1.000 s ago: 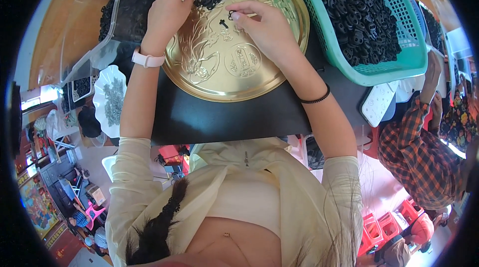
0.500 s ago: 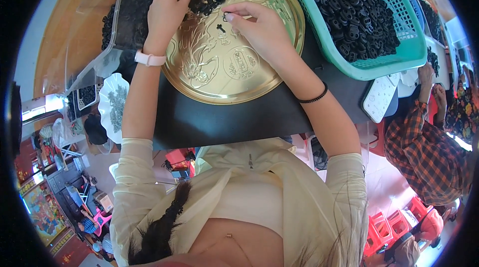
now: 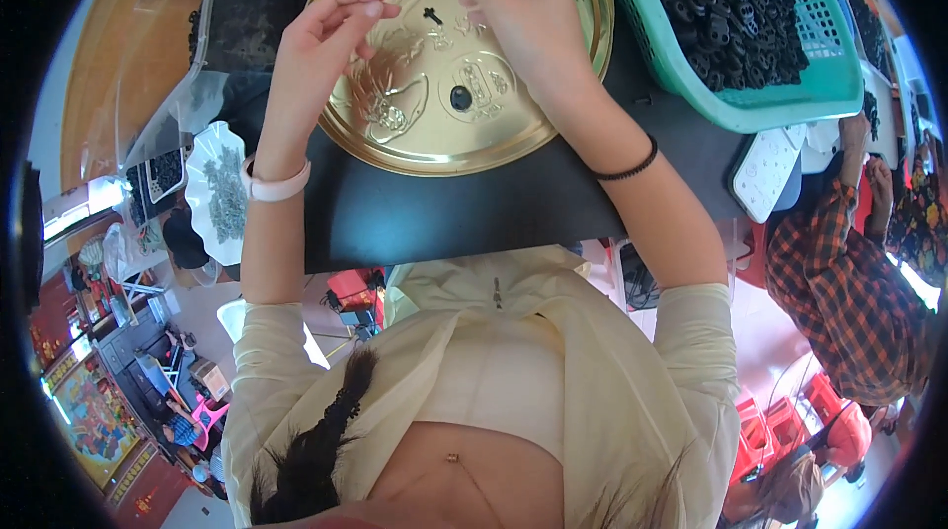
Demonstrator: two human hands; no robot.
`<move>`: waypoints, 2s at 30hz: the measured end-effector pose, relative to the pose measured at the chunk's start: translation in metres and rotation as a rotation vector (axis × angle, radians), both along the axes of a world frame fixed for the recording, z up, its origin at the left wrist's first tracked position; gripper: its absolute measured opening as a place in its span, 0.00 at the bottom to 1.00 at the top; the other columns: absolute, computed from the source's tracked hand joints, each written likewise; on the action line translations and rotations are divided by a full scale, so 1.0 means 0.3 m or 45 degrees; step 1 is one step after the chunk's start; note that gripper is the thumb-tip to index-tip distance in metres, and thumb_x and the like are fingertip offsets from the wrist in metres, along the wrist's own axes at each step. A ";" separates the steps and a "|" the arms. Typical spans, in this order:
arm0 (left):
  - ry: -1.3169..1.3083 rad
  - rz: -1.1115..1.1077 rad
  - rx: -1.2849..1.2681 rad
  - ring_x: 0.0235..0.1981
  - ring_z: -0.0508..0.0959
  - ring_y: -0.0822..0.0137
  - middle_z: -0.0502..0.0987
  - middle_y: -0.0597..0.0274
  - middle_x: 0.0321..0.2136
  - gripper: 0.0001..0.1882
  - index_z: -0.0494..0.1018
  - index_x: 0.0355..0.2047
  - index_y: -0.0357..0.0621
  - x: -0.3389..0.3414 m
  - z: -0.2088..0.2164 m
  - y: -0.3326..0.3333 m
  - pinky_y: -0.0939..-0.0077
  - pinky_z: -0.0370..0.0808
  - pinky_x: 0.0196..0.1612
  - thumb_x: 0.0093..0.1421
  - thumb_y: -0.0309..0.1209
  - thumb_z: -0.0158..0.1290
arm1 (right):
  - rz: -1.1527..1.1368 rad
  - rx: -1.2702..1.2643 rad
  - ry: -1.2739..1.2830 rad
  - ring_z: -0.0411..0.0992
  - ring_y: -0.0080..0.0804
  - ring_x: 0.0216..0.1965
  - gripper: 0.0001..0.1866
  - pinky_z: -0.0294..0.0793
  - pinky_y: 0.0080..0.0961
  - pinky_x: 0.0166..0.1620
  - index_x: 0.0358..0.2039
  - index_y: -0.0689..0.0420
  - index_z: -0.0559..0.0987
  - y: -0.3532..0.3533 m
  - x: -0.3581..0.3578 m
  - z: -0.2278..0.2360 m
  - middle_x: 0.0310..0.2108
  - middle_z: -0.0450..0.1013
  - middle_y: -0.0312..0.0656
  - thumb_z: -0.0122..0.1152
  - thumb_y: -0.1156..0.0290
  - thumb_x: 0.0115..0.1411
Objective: The person assembles small black parts on a gold tray by hand.
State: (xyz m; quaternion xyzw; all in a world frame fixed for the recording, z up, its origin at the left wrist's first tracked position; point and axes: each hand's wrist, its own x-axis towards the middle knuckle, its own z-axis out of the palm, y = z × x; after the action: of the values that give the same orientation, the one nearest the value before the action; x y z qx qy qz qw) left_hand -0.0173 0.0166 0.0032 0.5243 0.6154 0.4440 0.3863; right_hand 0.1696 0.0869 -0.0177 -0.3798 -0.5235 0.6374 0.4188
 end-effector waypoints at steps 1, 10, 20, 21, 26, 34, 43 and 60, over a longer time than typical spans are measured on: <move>-0.005 -0.006 -0.013 0.23 0.73 0.79 0.79 0.66 0.35 0.11 0.74 0.42 0.41 0.021 0.023 -0.017 0.88 0.69 0.27 0.61 0.32 0.51 | -0.059 0.014 0.010 0.71 0.17 0.35 0.14 0.72 0.14 0.40 0.45 0.57 0.77 0.007 0.003 -0.002 0.36 0.75 0.33 0.59 0.67 0.60; 0.803 -0.451 0.052 0.26 0.75 0.68 0.73 0.65 0.30 0.11 0.77 0.37 0.49 0.130 0.022 -0.118 0.76 0.71 0.30 0.52 0.34 0.59 | -0.001 -0.243 0.124 0.67 0.15 0.28 0.10 0.66 0.09 0.31 0.42 0.60 0.75 -0.015 -0.013 0.057 0.31 0.71 0.30 0.56 0.70 0.62; -0.572 0.086 -0.066 0.27 0.77 0.78 0.80 0.61 0.38 0.17 0.72 0.50 0.41 0.051 0.011 -0.098 0.91 0.71 0.26 0.61 0.31 0.53 | 0.061 0.237 0.025 0.71 0.16 0.32 0.11 0.69 0.14 0.36 0.40 0.58 0.80 -0.055 -0.018 0.012 0.32 0.76 0.34 0.61 0.70 0.57; -0.639 0.096 -0.073 0.29 0.78 0.77 0.80 0.60 0.39 0.17 0.71 0.50 0.41 0.049 0.011 -0.100 0.91 0.71 0.26 0.61 0.32 0.53 | 0.069 0.236 0.026 0.71 0.16 0.32 0.11 0.69 0.14 0.36 0.40 0.58 0.80 -0.060 -0.020 0.013 0.32 0.76 0.34 0.61 0.70 0.57; -0.670 0.071 -0.054 0.31 0.79 0.75 0.79 0.56 0.39 0.17 0.71 0.50 0.41 0.032 -0.002 -0.104 0.90 0.72 0.27 0.62 0.33 0.51 | 0.101 0.281 -0.101 0.71 0.17 0.32 0.11 0.70 0.14 0.36 0.40 0.58 0.80 -0.079 -0.021 0.036 0.31 0.76 0.34 0.62 0.69 0.56; -0.697 0.104 -0.009 0.35 0.80 0.73 0.79 0.55 0.40 0.16 0.71 0.50 0.41 0.051 -0.003 -0.104 0.88 0.74 0.29 0.63 0.32 0.50 | 0.116 0.265 -0.093 0.71 0.17 0.33 0.11 0.70 0.15 0.36 0.39 0.58 0.80 -0.088 -0.022 0.028 0.31 0.76 0.34 0.63 0.68 0.56; -0.723 0.140 0.081 0.36 0.80 0.71 0.79 0.56 0.40 0.09 0.70 0.41 0.42 0.063 -0.025 -0.110 0.86 0.75 0.30 0.61 0.29 0.53 | 0.142 0.271 -0.140 0.72 0.18 0.34 0.11 0.71 0.15 0.36 0.38 0.59 0.80 -0.097 -0.023 0.025 0.32 0.77 0.35 0.63 0.69 0.56; 0.939 0.083 0.414 0.33 0.76 0.61 0.77 0.64 0.32 0.09 0.78 0.35 0.49 0.054 -0.029 -0.041 0.72 0.73 0.35 0.54 0.33 0.55 | -0.174 -0.087 0.037 0.69 0.16 0.30 0.08 0.68 0.10 0.31 0.40 0.60 0.74 -0.027 0.004 0.110 0.32 0.71 0.32 0.55 0.72 0.62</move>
State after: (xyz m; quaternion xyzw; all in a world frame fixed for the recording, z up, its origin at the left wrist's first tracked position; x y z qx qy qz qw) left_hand -0.0012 0.0044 -0.0054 0.6829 0.6508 0.3297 0.0375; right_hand 0.1707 0.0789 0.0152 -0.4193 -0.4683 0.6303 0.4557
